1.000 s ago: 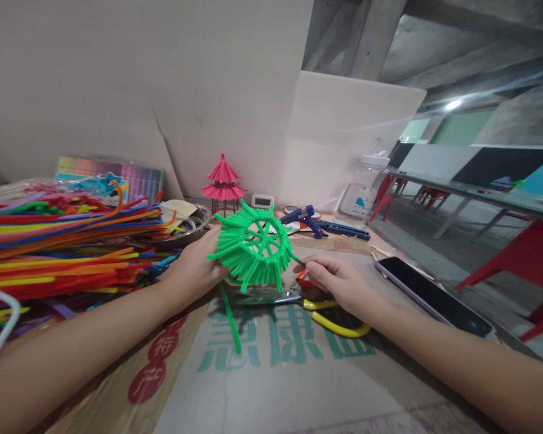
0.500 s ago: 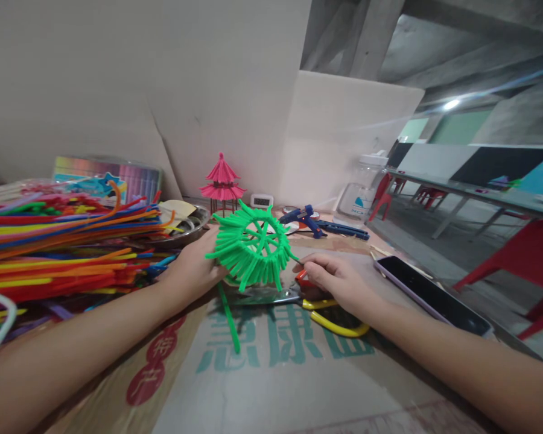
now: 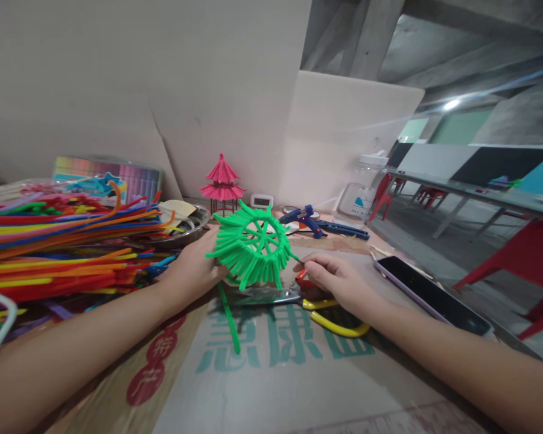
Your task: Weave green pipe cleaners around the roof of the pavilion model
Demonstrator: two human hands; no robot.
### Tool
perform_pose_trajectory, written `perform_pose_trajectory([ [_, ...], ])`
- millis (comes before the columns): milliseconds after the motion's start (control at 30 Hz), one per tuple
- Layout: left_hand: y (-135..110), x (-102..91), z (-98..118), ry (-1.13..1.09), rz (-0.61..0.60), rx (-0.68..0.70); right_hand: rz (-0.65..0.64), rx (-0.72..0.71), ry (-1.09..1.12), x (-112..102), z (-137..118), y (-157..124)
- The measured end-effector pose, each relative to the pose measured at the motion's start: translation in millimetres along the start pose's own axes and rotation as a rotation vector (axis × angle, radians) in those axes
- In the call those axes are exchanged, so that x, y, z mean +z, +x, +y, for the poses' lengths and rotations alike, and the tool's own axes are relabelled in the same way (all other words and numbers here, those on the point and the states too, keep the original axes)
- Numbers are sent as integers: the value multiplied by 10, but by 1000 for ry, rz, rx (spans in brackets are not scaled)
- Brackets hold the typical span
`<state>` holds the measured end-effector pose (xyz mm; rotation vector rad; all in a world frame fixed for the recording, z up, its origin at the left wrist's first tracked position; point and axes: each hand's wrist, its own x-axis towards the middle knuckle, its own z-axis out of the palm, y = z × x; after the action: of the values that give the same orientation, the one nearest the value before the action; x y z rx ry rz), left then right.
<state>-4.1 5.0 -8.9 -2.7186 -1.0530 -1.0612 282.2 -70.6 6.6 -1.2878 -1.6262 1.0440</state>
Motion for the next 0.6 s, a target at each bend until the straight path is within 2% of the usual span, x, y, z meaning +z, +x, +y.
perform_pose_trajectory([
  [267, 1, 8, -2, 1, 2, 13, 12, -34, -48, -2, -17, 1],
  [500, -2, 13, -13, -3, -11, -14, -74, -40, -32, 22, -7, -17],
  [600, -2, 14, -12, -11, 1, -19, -34, -27, -16, 17, -7, -13],
])
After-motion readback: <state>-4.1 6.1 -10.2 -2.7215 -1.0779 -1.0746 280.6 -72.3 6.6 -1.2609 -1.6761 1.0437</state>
